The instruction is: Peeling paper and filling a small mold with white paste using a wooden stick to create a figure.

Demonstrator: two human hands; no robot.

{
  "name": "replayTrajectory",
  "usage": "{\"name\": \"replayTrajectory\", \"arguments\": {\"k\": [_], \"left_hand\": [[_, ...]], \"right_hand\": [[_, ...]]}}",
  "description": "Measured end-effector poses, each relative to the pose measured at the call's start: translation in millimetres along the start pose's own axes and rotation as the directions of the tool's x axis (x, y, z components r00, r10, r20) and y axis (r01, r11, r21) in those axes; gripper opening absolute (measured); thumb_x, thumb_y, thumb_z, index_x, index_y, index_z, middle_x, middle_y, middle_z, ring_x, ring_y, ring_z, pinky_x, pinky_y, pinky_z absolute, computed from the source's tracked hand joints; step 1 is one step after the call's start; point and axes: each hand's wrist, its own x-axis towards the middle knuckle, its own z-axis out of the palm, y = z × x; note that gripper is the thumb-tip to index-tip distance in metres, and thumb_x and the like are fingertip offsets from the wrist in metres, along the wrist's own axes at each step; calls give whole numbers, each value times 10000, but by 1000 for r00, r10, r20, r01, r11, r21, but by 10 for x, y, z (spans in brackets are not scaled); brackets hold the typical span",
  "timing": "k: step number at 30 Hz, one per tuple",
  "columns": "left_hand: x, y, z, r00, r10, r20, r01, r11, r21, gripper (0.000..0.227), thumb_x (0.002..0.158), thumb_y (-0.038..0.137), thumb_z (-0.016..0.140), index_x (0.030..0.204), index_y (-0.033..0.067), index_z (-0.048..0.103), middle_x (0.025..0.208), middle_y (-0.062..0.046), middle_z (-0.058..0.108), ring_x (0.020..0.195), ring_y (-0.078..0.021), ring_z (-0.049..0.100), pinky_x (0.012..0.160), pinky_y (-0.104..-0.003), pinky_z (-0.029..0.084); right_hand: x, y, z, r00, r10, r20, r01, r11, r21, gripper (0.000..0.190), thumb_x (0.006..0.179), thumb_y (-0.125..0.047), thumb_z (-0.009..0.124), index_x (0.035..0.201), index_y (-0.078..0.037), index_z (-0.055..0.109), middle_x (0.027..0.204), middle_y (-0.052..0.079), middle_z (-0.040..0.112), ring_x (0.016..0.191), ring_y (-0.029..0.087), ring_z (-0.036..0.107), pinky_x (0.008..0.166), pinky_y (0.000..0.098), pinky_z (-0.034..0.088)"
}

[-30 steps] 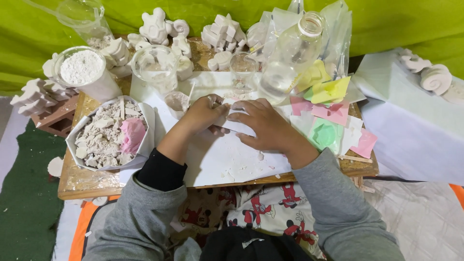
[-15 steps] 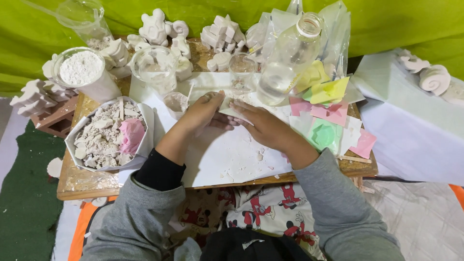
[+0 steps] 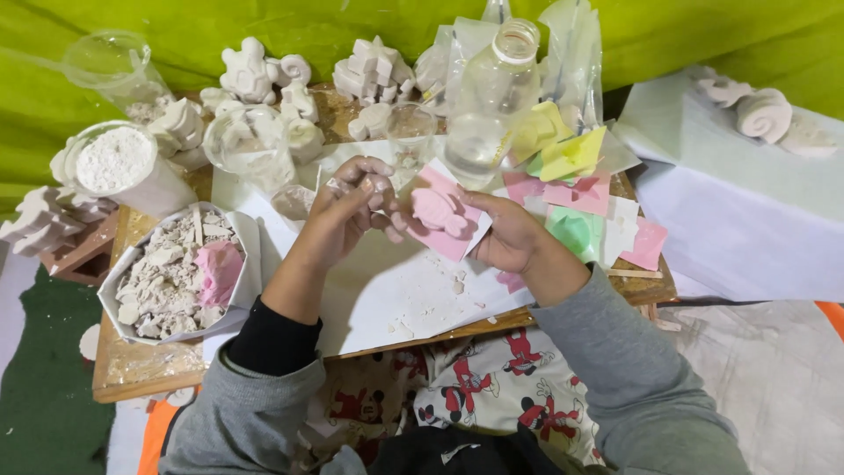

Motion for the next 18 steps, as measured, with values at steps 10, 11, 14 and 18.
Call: {"name": "replayTrajectory", "arguments": {"k": [10,11,14,18], "left_hand": [[5,31,93,993,-113,-24,115,978,176,381,988,317,555,1225,22,507,770,-169,579,680,-320,720,546,-445,654],[2,35,136,989,-141,-54,150,956,253,385,980,293,558,1226,-1,519,784,-174,576,676,-325,708,538,-451,647],[-7,27,222,973,-210,-100,232,902,363,384,968,247,563,1224,-39,539,783,-185,564,662,-346,681,519,-476,629],[13,-28,193,951,-268,-151,308,824,475,336,976,171,523,1214,-64,558,773,-191,550,676,-370,681,533,-499,609]], "right_hand": [[-1377,-326,-359,915,-272,-299,313,945,97,407,1052,-260,450,1298,17,618,1237,214,701,1131,353,691,921,587,578],[-1401,-416,-695,883,-340,-323,385,919,87,416,1048,-269,457,1316,8,614,1259,208,703,1130,350,703,919,583,590],[-1607,-733,-1396,781,-485,-393,564,818,111,407,1022,-220,471,1325,9,617,1290,209,707,1157,367,710,970,581,590],[-1856,-1291,-1902,600,-679,-422,752,659,10,440,1016,-155,408,1382,2,594,1301,178,711,1248,361,699,1124,539,545]]}}
